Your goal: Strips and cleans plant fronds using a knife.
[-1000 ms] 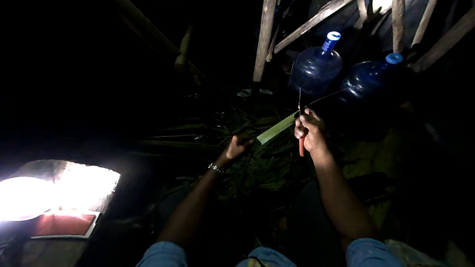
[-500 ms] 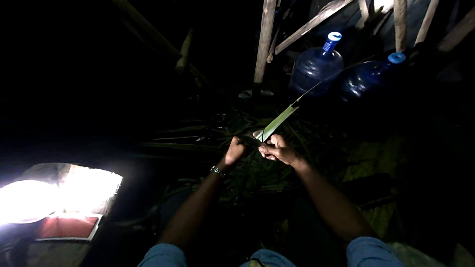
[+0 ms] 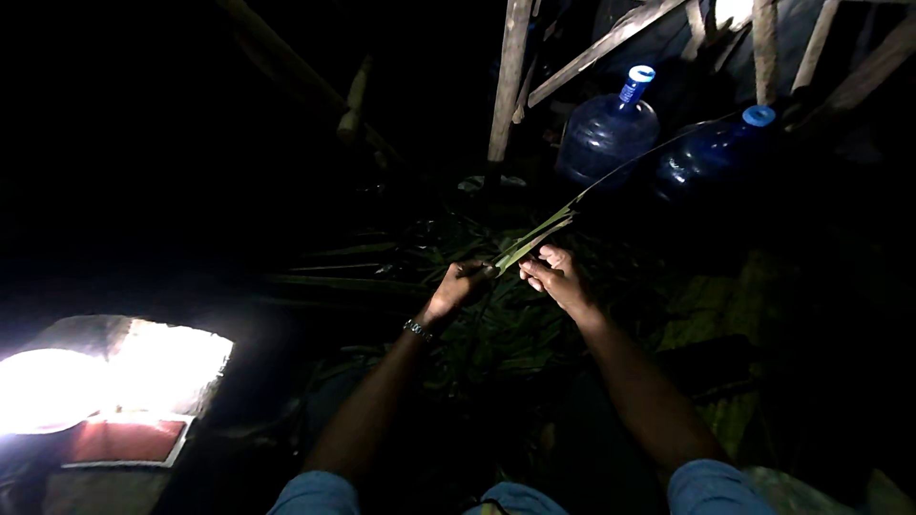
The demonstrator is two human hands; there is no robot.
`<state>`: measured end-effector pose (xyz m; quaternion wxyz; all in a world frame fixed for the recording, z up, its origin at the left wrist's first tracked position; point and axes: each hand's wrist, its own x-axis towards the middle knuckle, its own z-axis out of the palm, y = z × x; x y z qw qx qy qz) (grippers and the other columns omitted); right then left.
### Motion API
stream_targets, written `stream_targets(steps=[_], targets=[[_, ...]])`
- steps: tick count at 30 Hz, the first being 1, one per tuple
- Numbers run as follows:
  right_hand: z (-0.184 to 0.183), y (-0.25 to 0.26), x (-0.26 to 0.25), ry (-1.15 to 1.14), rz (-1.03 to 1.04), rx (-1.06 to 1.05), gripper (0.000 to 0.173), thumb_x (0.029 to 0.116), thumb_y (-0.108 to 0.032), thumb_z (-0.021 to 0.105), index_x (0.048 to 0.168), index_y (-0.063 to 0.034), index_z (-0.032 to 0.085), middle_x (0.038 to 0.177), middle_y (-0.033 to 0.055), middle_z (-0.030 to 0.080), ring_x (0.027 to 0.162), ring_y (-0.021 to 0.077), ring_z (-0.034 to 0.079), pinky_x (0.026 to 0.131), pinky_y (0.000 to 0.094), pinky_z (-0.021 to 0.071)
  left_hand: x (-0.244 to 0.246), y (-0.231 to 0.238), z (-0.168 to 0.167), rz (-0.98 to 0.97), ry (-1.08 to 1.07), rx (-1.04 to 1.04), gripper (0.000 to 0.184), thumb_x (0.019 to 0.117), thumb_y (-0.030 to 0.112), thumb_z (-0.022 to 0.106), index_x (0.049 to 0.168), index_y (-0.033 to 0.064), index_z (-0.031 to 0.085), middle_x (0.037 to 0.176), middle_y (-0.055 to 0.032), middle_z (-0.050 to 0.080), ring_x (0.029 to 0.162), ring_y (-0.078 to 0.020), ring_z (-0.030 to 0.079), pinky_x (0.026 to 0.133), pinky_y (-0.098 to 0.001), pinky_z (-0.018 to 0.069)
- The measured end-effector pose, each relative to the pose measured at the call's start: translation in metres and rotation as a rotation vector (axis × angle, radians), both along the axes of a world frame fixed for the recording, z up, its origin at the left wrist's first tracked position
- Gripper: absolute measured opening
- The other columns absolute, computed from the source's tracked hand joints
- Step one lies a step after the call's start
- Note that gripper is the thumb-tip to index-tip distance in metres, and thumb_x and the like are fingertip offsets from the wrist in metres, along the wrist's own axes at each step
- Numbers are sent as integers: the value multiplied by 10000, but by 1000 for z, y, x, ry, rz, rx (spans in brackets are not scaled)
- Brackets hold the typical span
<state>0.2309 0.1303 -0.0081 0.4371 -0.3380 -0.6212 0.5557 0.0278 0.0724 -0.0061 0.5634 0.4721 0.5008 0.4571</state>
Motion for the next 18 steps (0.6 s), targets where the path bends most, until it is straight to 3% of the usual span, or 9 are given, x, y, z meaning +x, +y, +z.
stream_targets(steps=[4,8,10,13,14,18], targets=[[-4,2,-4,39,-71,-5,89,960,40,590,987,-2,664,686,9,657,468,20,483,458,162,421,1,3,0,18,6,4,194,1062,110,527,1018,-3,678,650,15,552,489,-9,444,458,-151,376],[-3,7,-6,29,-175,-21,126,953,60,538,961,-6,644,706,-4,646,479,13,479,459,172,422,2,6,2,26,86,-10,206,1068,124,523,1063,-10,679,688,4,575,504,-11,447,468,-158,378],[2,17,5,43,-259,-42,177,967,48,494,1063,-32,619,761,-17,611,511,25,480,471,189,440,-1,5,1,20,133,-15,201,1064,113,527,1058,-20,679,701,-4,584,517,-15,453,479,-166,386],[14,33,34,127,-398,-130,342,1033,-7,498,1352,-96,580,846,-24,600,512,20,473,447,159,430,-7,5,-4,1,178,26,181,1047,63,540,1048,-50,681,705,-8,574,545,-14,471,516,-169,414],[17,39,43,178,-446,-150,356,1038,-19,498,1379,-96,561,836,-16,595,506,31,471,443,166,426,-9,6,-7,-2,203,44,177,1044,55,540,1035,-52,680,701,-1,565,549,-10,468,523,-166,413],[21,44,70,209,-519,-123,274,1053,-48,493,1314,-100,555,762,-29,583,459,28,452,414,155,412,-13,8,-15,40,252,84,195,1046,72,538,1029,-51,688,677,-1,556,537,-13,468,515,-173,418]])
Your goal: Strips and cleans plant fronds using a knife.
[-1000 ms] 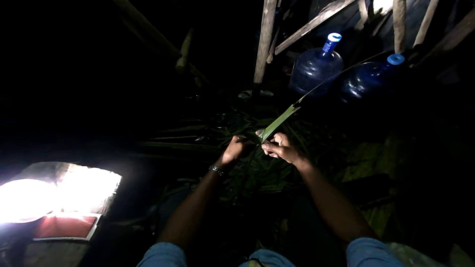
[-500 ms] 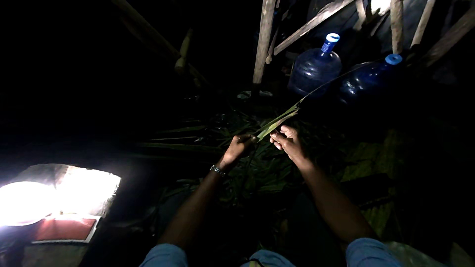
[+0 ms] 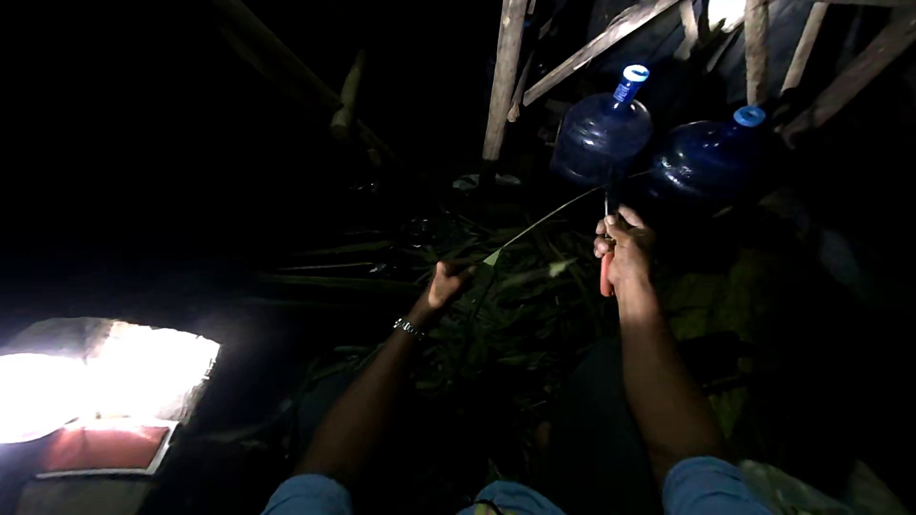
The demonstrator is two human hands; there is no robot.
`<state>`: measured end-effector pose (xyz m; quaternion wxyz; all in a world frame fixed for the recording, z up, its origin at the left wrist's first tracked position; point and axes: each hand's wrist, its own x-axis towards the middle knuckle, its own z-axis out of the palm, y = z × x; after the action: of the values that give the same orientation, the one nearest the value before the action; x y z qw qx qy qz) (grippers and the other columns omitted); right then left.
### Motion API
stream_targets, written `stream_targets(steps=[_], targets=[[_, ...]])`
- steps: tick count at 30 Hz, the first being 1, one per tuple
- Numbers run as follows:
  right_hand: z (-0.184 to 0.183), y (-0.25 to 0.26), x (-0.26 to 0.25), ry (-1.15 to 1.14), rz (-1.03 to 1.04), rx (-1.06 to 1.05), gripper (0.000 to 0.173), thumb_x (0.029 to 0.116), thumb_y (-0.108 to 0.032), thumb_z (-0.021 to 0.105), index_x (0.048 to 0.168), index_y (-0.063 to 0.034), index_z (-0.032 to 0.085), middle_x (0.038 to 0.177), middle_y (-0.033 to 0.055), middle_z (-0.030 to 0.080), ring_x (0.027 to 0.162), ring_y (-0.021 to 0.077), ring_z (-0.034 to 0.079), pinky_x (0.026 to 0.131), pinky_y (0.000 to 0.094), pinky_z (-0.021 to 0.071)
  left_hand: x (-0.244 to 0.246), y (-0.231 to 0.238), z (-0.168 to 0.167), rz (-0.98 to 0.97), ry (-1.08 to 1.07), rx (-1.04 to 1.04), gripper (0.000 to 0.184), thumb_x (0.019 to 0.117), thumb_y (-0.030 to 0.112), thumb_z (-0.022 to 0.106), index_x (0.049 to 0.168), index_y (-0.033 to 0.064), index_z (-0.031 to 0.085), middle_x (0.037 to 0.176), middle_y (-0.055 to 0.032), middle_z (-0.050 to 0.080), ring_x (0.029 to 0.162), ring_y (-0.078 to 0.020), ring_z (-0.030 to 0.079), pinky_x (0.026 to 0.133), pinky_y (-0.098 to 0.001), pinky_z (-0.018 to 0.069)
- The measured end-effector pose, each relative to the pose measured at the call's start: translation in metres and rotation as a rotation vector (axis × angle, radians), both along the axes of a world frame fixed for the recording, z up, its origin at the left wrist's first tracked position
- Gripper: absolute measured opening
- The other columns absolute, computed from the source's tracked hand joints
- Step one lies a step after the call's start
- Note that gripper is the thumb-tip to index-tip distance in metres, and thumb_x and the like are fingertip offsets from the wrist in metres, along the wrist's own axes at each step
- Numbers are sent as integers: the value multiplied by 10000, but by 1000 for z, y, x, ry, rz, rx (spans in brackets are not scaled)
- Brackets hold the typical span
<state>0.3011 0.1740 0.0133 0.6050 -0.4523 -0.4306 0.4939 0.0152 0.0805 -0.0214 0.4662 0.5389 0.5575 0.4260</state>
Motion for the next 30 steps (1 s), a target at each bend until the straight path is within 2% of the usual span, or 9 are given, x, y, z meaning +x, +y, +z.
stream_targets(steps=[2,5,9,16,19,22,25,28,30], targets=[[-2,-8,0,-108,186,21,241,1036,-68,485,1252,-117,578,725,-32,579,459,30,448,421,168,416,1,2,-4,40,16,27,190,1043,69,542,1036,-53,688,685,-6,565,540,-15,475,524,-174,430],[-8,-24,-23,-252,518,4,353,1005,-65,514,1353,-57,573,736,2,587,515,55,475,475,209,427,5,4,-11,72,49,57,185,1041,77,549,1052,-50,682,732,-16,591,584,-21,503,572,-190,462],[-18,-39,-62,-292,685,-76,365,1012,-36,532,1376,-12,536,752,22,601,511,36,460,476,181,394,10,0,-17,85,142,207,191,1024,65,554,1048,-65,691,796,-46,635,641,-13,530,633,-195,481],[-17,-34,-65,-128,449,-43,163,1024,-4,524,1159,-28,612,742,15,611,495,28,458,462,168,398,15,-6,-12,96,283,280,214,1025,111,575,1072,-37,722,894,-110,712,746,-91,639,752,-297,548],[-12,-21,-41,-47,273,-49,148,1031,-32,517,1137,-74,611,781,4,633,466,25,450,419,161,396,11,-6,-16,95,337,247,228,1026,157,579,1091,5,737,903,-114,726,770,-154,674,775,-388,566],[-2,-8,-21,34,85,-111,166,1062,-52,485,1194,-100,573,774,-12,598,438,14,416,390,141,368,8,-6,-15,101,335,223,245,1029,177,580,1113,6,733,927,-124,729,797,-181,683,803,-422,565],[-1,-13,-15,-15,155,-64,246,1056,-50,474,1285,-102,550,760,-3,582,443,29,424,400,156,386,9,-5,-12,121,180,172,204,1033,126,573,1058,-16,717,814,-53,663,662,-59,566,659,-251,502],[-9,-26,-29,-193,548,54,427,990,-89,507,1417,-80,516,762,0,610,507,44,480,475,201,431,12,-5,3,82,-122,-36,194,1048,72,517,989,-15,680,646,34,539,512,1,445,486,-155,390],[-13,-34,-46,-276,746,81,443,973,-83,541,1414,-51,507,769,5,623,527,35,488,485,190,417,12,-8,19,0,-194,-187,227,1060,49,435,985,-8,642,619,40,517,475,-3,429,450,-146,373]])
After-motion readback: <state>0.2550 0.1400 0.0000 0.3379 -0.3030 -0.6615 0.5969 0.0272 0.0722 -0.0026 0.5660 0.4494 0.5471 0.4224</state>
